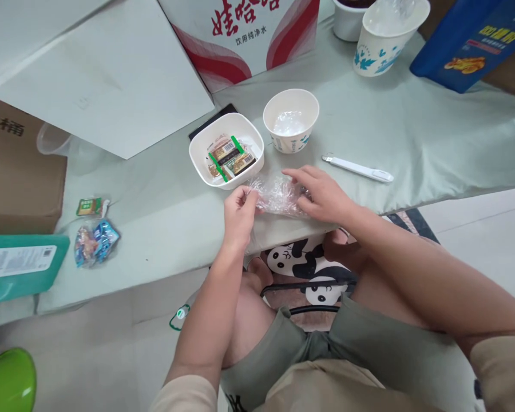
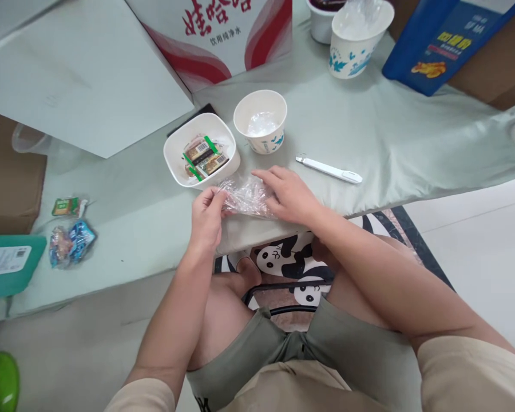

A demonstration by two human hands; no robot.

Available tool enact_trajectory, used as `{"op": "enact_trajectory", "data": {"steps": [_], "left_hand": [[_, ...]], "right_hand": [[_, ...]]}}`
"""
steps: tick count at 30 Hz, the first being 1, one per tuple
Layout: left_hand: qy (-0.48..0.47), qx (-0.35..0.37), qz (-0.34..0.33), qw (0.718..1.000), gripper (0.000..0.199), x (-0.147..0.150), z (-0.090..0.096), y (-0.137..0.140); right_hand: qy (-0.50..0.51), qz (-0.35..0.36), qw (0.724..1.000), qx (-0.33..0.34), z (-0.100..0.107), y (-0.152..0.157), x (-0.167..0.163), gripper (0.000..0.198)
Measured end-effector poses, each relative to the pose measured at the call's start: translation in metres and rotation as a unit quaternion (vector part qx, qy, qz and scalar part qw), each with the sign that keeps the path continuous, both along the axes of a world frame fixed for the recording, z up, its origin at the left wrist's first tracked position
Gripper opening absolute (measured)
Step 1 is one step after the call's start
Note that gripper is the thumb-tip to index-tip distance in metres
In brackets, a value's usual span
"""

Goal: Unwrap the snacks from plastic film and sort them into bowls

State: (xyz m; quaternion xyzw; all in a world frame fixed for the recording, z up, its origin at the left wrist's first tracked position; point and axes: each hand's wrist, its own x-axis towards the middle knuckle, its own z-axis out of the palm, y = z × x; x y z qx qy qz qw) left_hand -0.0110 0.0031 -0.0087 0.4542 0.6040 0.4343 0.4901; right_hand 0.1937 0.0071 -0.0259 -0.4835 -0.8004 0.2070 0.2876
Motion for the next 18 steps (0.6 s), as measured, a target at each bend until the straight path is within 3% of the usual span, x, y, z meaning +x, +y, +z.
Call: {"op": "enact_trajectory", "data": {"steps": [8, 15, 18], "left_hand": [[0.100, 0.019, -0.004, 0.995, 0.016, -0.021, 0.003, -0.006], [0.241, -0.043, -0.066, 0.967, 0.019, -0.049, 0.009, -0.019], [0.317, -0.040, -0.057, 0.946, 0.022, -0.057, 0.014, -0.024]], "right_hand": [[0.029, -0.065, 0.997, 0.039, 0.004, -0.001, 0.029, 0.022], [-0.071, -0.089, 0.993, 0.045, 0.004, -0.019, 0.081, 0.021], [-0.046, -0.176, 0.982, 0.046, 0.016, -0.028, 0.086, 0.027]]}}
